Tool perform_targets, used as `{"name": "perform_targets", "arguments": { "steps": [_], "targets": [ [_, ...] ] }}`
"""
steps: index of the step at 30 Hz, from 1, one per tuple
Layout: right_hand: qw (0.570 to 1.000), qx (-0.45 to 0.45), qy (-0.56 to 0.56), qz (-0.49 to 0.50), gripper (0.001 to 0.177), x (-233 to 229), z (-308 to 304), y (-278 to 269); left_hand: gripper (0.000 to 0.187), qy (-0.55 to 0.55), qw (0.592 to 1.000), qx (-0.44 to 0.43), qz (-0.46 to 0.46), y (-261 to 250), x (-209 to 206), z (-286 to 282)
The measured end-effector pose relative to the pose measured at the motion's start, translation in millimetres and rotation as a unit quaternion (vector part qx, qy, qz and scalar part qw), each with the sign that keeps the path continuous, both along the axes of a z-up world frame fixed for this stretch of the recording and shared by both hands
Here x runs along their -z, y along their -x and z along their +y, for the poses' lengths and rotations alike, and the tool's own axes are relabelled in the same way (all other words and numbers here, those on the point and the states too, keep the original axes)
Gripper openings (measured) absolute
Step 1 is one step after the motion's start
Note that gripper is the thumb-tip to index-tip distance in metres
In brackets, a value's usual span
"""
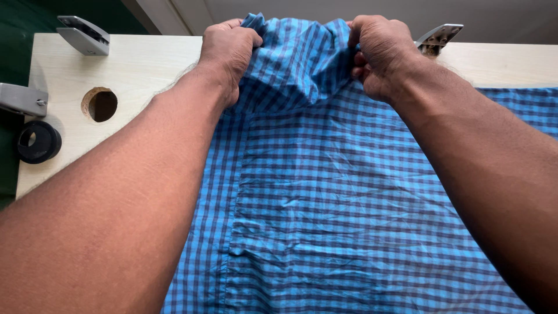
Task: The person irons a blue checkered shirt on a wooden table. They smooth the fabric, use a purple and white iron to press the sleeves and body, and reposition the shirt to iron different sections.
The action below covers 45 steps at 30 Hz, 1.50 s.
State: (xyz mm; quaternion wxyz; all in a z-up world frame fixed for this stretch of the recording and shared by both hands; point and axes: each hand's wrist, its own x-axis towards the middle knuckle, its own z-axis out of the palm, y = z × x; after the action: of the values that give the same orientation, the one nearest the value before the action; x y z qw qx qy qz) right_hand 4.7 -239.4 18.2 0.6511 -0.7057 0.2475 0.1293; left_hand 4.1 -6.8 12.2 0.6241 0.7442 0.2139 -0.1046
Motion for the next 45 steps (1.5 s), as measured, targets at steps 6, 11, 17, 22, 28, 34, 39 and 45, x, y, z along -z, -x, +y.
{"name": "perform_targets", "arguments": {
  "steps": [6,11,17,22,28,34,39,45],
  "targets": [
    [0.990,0.046,-0.103,-0.084,0.020,11.9,-8.4,0.8,0.058,0.117,0.992,-0.005,0.036,9.8,-30.3,-2.4],
    [0.970,0.039,-0.215,-0.104,0.027,22.6,-14.1,19.3,0.081,0.181,0.972,0.069,0.130,27.9,-45.8,-10.4],
    [0.997,0.002,-0.074,0.033,0.034,18.6,-12.0,70.1,0.047,0.101,0.985,0.105,0.095,54.4,-32.8,-16.3],
    [0.999,-0.001,-0.051,-0.006,0.026,18.3,-18.8,86.9,0.038,0.065,0.974,0.157,0.148,86.1,-32.2,-6.9],
    [0.977,0.010,-0.162,-0.141,0.012,14.7,-41.7,58.5,0.051,0.226,0.954,0.115,0.162,83.9,-55.0,-8.4],
    [0.944,-0.075,-0.270,-0.172,0.026,-12.5,-42.6,46.5,0.043,0.255,0.950,0.177,0.000,57.5,-79.0,-10.8],
    [0.962,-0.057,-0.268,0.007,0.065,-53.3,-23.3,58.4,0.039,0.296,0.912,0.285,-0.005,69.6,-90.3,-5.6],
    [0.936,-0.166,-0.275,-0.147,0.029,-58.1,-30.0,58.0,0.078,0.309,0.922,0.207,0.108,66.2,-82.7,-7.6]
  ]
}}
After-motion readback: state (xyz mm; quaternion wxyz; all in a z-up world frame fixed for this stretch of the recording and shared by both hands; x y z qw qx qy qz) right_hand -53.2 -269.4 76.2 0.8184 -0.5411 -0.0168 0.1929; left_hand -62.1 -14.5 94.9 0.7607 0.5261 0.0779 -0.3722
